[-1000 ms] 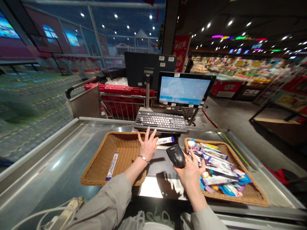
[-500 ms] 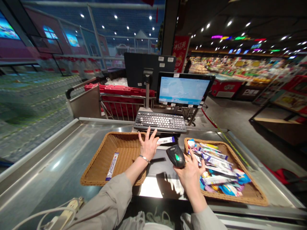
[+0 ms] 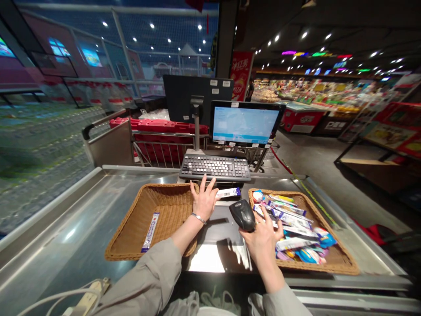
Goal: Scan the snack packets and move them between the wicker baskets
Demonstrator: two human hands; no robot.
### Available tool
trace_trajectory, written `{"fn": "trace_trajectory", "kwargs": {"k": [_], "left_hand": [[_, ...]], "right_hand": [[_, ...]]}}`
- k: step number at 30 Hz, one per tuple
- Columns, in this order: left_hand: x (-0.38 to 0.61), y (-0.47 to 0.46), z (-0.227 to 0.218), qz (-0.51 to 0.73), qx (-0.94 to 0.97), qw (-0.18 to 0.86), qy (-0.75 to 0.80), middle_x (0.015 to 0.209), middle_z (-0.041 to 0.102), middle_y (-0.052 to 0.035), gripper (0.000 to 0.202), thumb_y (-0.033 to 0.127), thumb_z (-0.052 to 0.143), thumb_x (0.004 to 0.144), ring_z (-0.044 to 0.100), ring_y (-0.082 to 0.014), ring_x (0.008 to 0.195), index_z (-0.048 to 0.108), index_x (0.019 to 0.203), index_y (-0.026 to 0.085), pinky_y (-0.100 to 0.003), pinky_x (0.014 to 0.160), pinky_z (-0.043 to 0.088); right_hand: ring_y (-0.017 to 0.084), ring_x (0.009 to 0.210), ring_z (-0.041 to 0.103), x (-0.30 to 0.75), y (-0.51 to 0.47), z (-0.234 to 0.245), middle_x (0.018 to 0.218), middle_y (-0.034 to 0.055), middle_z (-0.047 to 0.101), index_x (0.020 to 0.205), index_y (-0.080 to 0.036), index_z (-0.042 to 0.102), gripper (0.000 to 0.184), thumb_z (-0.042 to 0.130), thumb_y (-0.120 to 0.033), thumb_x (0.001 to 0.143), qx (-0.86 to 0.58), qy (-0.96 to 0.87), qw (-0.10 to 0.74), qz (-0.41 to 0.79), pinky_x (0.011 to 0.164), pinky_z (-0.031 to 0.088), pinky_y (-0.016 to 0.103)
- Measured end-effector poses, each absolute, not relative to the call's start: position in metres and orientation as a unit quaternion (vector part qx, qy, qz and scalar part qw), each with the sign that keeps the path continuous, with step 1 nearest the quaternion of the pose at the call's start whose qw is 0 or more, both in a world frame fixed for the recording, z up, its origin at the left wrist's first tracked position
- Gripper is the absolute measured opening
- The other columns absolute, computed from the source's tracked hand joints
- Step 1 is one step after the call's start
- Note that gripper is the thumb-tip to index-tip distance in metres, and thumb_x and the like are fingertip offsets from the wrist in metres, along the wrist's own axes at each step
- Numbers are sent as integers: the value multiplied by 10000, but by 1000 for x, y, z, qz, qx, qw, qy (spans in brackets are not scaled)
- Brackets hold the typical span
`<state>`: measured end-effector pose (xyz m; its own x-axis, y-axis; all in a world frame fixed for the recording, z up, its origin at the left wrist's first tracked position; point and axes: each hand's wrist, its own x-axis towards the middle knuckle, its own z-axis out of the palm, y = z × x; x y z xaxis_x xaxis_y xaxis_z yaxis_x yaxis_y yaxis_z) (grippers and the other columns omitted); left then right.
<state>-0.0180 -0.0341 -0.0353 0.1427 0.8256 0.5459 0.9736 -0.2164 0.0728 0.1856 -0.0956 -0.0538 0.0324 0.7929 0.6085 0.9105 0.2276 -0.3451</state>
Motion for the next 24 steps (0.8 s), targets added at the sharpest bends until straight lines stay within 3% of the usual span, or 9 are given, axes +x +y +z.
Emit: {"fn": "trace_trajectory", "kwargs": {"k": [8,24], "left_hand": [[-1,-28,-29,-242,-759,155,-584,1556,431,-41,251,354,611,924,177,-356,1521,692,1149,279,-756,1135,-127],[70,-9,-26,-255,-802,128,-525,1566,419,-27,205,322,627,905,188,-354,1521,700,1095,293,-752,1149,-103]], "right_hand": [[313,1261,505,205,-97,-53,1069,56,747,924,-256,727,276,556,-429,794,-653,-662,362,-69,1112,92,580],[332,1267,494,266,-93,-52,971,95,749,785,-241,724,427,511,-611,811,-726,-548,404,-94,1112,101,577]]}}
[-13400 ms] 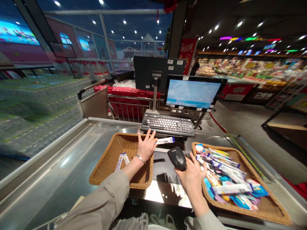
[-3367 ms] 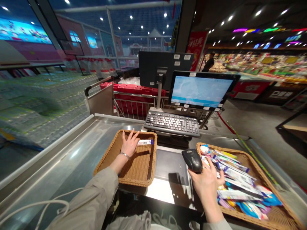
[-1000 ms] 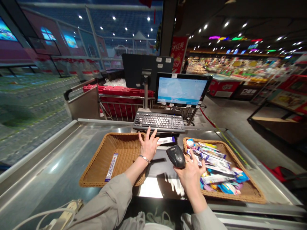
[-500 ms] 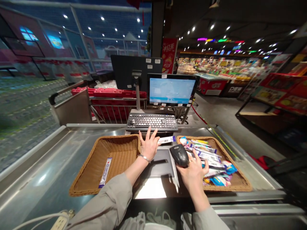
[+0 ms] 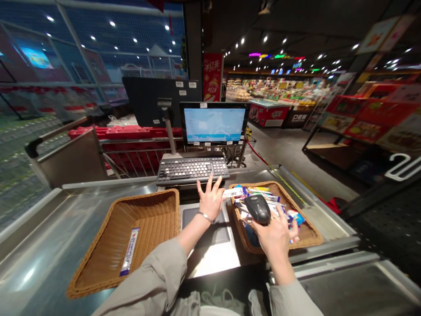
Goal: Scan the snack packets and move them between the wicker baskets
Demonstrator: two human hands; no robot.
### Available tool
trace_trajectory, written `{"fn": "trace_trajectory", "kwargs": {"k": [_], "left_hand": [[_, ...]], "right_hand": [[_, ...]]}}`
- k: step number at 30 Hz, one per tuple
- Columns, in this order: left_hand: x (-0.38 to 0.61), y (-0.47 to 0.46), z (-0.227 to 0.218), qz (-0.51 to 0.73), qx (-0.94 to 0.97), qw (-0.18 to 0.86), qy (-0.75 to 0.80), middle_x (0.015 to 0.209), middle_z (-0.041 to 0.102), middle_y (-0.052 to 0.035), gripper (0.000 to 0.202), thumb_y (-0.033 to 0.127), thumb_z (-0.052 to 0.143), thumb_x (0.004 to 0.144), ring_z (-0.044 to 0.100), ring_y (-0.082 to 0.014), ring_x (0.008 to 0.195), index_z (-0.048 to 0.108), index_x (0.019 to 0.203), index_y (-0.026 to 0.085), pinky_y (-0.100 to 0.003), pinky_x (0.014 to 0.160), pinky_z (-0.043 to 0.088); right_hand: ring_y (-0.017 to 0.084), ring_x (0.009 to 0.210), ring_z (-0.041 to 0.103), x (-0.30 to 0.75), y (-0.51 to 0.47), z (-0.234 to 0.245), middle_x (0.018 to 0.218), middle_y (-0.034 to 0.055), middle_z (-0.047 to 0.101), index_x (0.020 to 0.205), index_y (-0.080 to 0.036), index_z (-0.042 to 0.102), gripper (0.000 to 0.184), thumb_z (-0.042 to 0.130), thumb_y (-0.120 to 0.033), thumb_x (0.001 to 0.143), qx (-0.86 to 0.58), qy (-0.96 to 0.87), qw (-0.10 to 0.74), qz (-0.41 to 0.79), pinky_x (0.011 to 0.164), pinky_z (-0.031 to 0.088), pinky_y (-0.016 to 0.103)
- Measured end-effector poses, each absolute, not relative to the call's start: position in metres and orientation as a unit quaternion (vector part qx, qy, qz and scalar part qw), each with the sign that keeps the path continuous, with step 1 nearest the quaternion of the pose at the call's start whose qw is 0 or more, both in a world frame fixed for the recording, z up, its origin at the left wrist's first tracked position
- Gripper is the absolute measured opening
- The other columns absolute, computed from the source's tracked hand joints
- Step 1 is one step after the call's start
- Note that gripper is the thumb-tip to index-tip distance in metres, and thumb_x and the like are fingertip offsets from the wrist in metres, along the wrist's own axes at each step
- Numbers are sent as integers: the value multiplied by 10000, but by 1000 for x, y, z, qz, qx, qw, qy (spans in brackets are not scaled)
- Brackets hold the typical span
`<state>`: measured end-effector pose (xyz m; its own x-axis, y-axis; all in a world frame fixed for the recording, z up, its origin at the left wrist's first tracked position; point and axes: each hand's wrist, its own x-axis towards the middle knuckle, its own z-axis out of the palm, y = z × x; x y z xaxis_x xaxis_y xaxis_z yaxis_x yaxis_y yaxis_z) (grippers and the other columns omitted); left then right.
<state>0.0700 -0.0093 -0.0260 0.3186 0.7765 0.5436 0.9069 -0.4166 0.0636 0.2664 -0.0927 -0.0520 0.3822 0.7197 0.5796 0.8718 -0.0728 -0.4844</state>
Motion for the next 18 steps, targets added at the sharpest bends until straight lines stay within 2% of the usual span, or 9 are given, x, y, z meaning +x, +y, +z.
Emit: {"fn": "trace_trajectory", "kwargs": {"k": [5,8,12,18], "left_hand": [[95,-3,-28,-246,-820,118,-504,1577,401,-20,206,331,606,917,174,-343,1526,693,1100,289,-752,1154,-95],[109,1,-31,-238,-835,110,-484,1581,395,-30,212,332,597,918,162,-344,1529,691,1100,279,-753,1157,-85],[128,6,-37,-228,-848,95,-469,1567,420,-51,230,320,591,912,164,-350,1527,682,1115,260,-765,1152,-70],[153,17,-39,-221,-863,72,-449,1556,438,-55,205,305,577,916,152,-357,1528,694,1075,252,-773,1151,-35]], "right_hand": [[315,1227,518,297,-91,-57,1010,124,739,825,-217,702,495,459,-645,774,-761,-494,404,-115,1075,180,572],[312,1200,534,316,-91,-60,1014,138,738,786,-222,686,514,430,-667,753,-788,-452,398,-128,1079,170,578],[312,1193,538,335,-92,-61,941,110,747,687,-248,651,446,450,-643,738,-800,-416,414,-127,1088,156,578],[321,1178,543,354,-96,-63,963,118,746,715,-226,676,442,470,-616,740,-799,-394,435,-130,1102,127,567]]}}
